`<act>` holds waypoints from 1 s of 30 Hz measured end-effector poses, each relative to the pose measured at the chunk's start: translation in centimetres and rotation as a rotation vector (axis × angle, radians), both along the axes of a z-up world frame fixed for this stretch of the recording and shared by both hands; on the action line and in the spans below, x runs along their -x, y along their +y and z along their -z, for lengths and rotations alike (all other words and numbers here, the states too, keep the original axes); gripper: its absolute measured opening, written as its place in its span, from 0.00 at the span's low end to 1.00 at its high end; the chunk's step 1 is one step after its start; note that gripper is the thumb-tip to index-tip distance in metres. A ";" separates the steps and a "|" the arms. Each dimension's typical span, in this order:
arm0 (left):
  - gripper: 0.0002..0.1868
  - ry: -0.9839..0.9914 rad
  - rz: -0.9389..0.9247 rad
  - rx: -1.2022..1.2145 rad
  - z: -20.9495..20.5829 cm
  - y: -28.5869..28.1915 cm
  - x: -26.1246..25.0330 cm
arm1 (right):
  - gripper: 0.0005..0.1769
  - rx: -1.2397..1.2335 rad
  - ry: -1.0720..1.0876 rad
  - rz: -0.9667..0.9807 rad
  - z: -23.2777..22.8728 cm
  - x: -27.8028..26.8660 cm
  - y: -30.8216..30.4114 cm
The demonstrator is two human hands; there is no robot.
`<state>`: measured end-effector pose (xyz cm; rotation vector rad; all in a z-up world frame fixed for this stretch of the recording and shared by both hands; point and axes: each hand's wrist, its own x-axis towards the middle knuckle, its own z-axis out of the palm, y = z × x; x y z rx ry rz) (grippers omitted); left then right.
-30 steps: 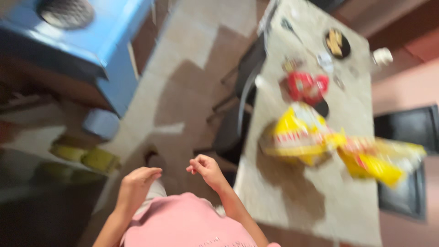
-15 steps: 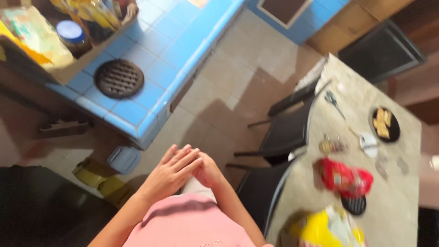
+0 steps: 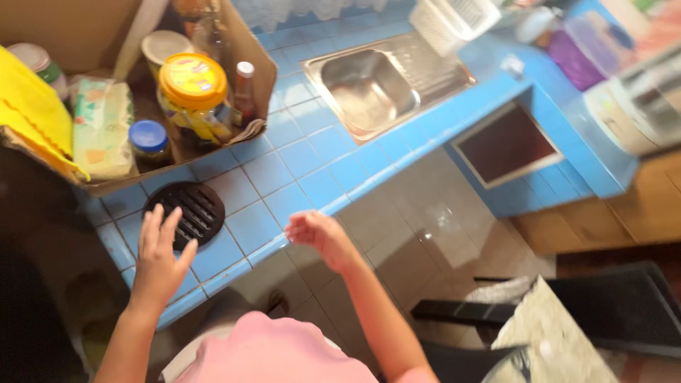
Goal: The person takes a pouch of collagen powder from the refrigerator, carries it to the dining table, and cuts it open with scissors. They scoop powder from the pouch into a glass of water, then open a small blue sachet and pour its contents into the glass.
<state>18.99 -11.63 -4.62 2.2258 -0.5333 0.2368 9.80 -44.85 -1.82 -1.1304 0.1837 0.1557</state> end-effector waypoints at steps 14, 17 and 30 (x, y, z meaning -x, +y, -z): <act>0.49 0.065 -0.111 0.149 4.3 -7.8 -21.0 | 0.25 1.133 -0.803 0.076 3.0 -31.3 3.2; 0.59 0.113 -0.171 0.114 7.0 -9.5 -24.4 | 0.38 1.406 -0.790 0.170 2.0 -35.0 5.9; 0.82 0.029 -0.396 0.009 10.6 -13.9 -28.0 | 0.65 1.714 -0.527 -0.039 -0.4 -39.8 8.9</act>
